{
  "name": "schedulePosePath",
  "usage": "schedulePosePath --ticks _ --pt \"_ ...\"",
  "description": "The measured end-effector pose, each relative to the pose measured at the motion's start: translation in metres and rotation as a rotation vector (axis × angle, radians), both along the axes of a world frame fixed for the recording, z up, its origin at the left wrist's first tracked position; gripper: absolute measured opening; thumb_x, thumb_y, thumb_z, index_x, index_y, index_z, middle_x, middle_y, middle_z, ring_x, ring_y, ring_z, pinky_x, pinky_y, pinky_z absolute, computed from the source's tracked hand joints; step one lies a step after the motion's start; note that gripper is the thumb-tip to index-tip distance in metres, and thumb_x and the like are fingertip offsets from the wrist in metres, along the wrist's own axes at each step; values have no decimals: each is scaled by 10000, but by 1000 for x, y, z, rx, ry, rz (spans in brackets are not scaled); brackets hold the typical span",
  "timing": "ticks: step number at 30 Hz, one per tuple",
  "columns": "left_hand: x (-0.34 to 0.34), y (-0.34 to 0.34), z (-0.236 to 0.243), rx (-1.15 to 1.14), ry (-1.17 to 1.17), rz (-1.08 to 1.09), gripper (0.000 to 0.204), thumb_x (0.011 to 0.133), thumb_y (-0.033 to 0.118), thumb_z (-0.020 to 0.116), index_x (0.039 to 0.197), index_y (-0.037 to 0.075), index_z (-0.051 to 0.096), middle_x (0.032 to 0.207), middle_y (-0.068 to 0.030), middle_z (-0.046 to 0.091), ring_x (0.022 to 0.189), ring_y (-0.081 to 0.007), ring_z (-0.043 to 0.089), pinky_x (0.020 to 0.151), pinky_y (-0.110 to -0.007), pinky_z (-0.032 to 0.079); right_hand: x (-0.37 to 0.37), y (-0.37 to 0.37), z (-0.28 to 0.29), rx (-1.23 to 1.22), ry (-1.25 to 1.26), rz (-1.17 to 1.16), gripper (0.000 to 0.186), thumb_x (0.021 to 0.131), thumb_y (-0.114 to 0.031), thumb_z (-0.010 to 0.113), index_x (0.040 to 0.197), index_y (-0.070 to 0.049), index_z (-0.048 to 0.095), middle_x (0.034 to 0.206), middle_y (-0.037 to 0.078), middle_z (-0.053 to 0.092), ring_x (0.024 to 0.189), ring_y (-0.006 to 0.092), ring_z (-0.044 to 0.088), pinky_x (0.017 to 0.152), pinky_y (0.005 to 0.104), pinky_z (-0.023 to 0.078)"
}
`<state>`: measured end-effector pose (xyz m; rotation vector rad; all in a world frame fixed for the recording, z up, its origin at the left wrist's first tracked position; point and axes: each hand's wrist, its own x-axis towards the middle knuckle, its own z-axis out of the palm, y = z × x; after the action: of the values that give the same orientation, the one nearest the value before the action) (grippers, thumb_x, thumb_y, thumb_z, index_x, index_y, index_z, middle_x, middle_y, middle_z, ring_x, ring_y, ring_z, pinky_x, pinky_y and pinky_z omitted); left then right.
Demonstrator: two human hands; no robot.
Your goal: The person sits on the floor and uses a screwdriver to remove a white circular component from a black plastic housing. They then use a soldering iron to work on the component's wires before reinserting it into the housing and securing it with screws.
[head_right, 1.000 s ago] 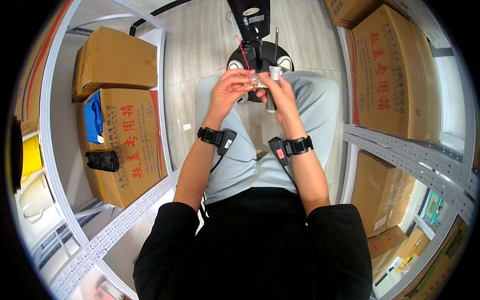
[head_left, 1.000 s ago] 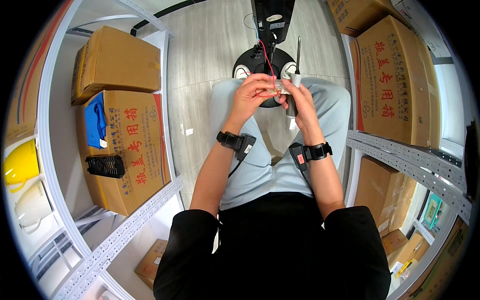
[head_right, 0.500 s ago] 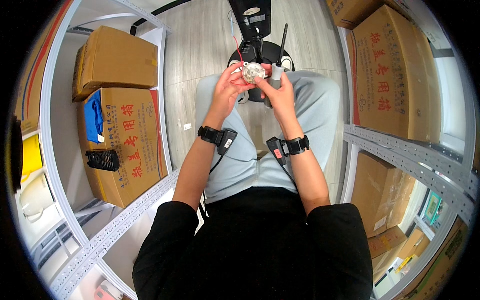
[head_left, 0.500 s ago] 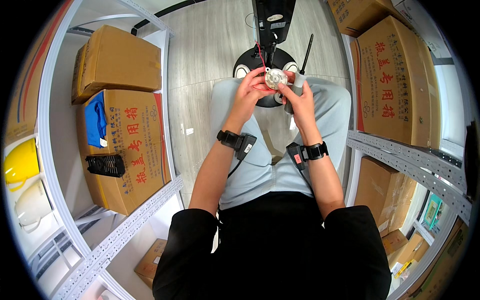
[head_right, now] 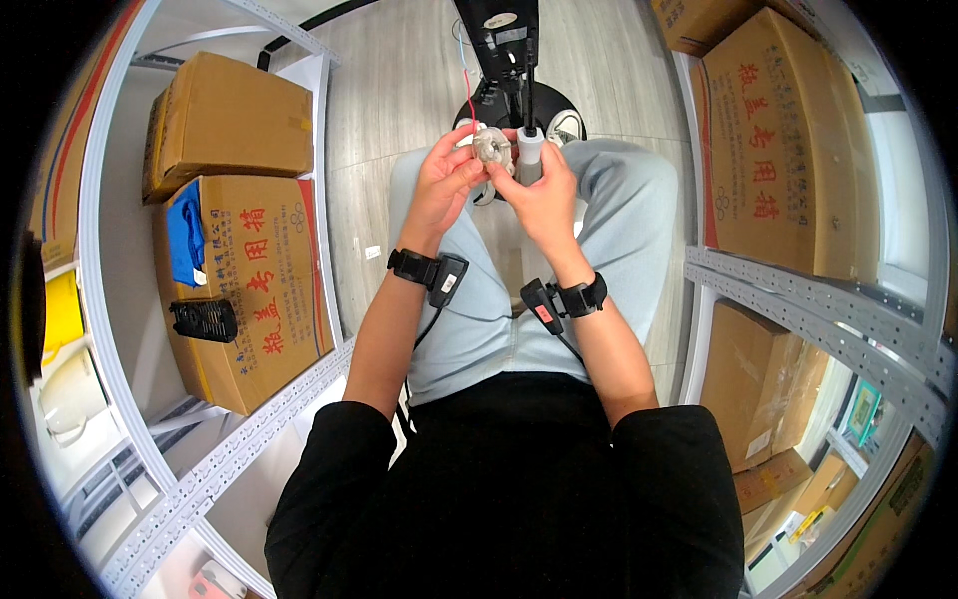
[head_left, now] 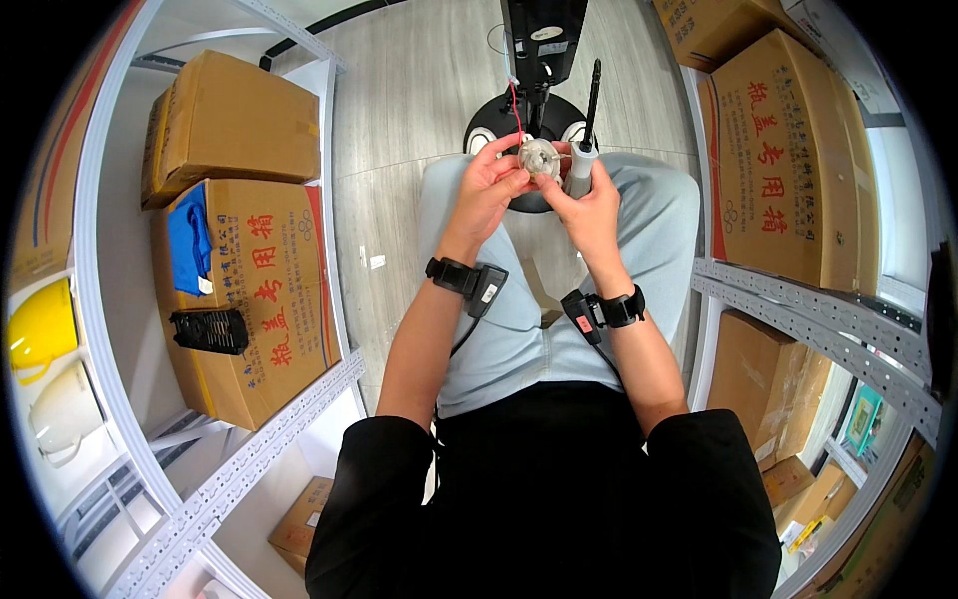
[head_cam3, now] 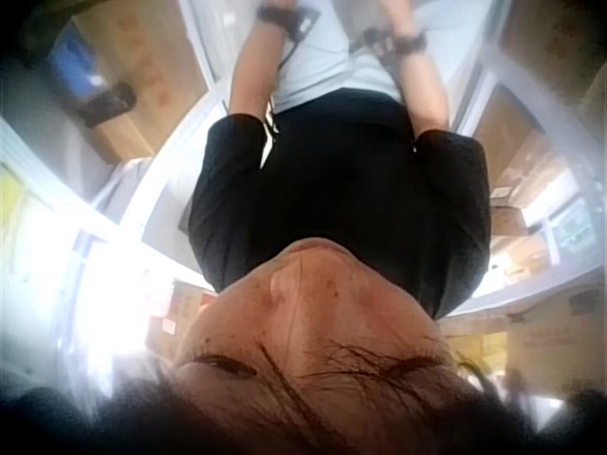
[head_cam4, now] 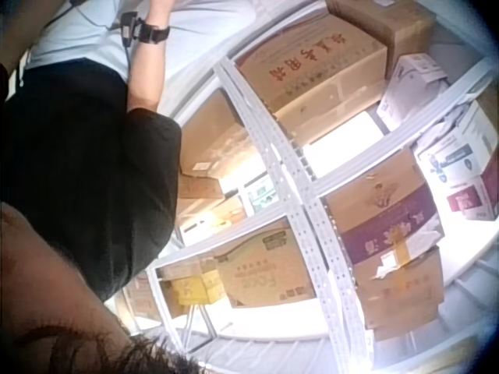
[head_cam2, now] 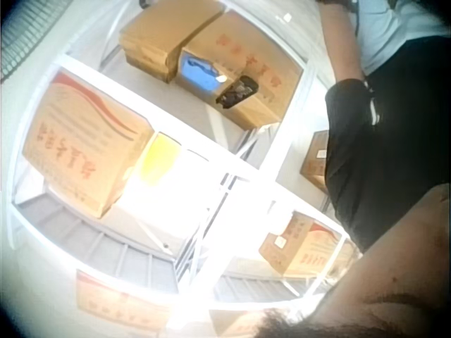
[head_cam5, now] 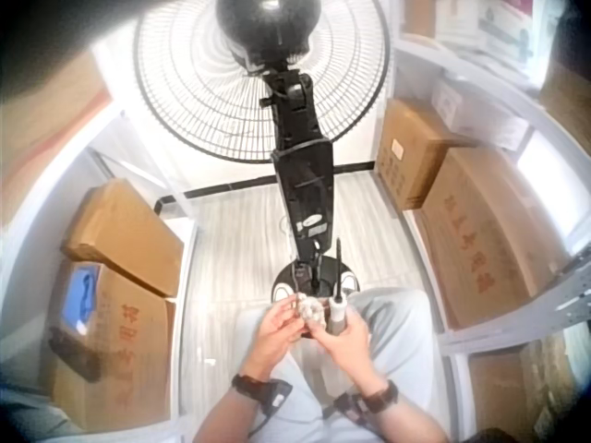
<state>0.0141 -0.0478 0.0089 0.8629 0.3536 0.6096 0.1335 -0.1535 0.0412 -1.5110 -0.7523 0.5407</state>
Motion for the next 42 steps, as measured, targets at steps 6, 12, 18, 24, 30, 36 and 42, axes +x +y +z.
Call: schedulePosePath --ticks 6,12,18,24,30,36,42 --pt "-4 2 3 -5 -54 -34 580 924 69 668 1430 56 385 1302 -218 594 1170 -282 616 972 -416 529 -6 -3 19 6 -159 -18 364 770 -133 790 1119 -77 700 965 69 648 874 194 653 764 316 517" --pt "-5 4 -4 -16 -99 -60 603 918 92 686 1430 74 368 1350 -270 554 1203 -303 601 982 -417 523 -10 -5 23 35 -233 -17 360 772 -118 784 1119 -76 699 943 60 626 850 190 642 750 316 515" --pt "-6 4 -8 -6 -111 -60 618 916 107 696 1435 78 363 1350 -282 550 1207 -307 599 987 -411 519 -10 -5 23 58 -250 -17 345 771 -101 779 1104 -64 697 934 60 619 838 191 638 740 312 509" --pt "-6 4 -6 -36 -131 -60 669 914 88 692 1469 85 317 1338 -275 560 1207 -308 600 990 -412 521 -10 -6 25 53 -275 -5 335 770 -108 782 1089 -54 693 926 59 613 829 198 636 733 312 507" --pt "-7 4 -3 -50 -153 -73 680 930 84 670 1491 103 288 1323 -244 573 1197 -304 603 991 -417 525 -10 -7 20 66 -322 -1 360 768 -132 798 1091 -33 672 938 75 604 835 211 633 727 321 507" --pt "-5 4 1 -85 -114 -81 621 947 89 642 1478 83 320 1361 -241 545 1207 -299 593 986 -404 524 -6 -6 17 38 -297 10 412 776 -150 812 1137 -30 655 957 75 612 841 214 632 739 318 504" --pt "-2 4 5 -188 -73 37 446 1002 149 546 1410 25 415 1245 -182 604 1102 -279 636 942 -392 533 0 -7 8 56 -18 10 374 824 -142 794 1163 -51 663 923 25 640 744 126 612 658 265 494"
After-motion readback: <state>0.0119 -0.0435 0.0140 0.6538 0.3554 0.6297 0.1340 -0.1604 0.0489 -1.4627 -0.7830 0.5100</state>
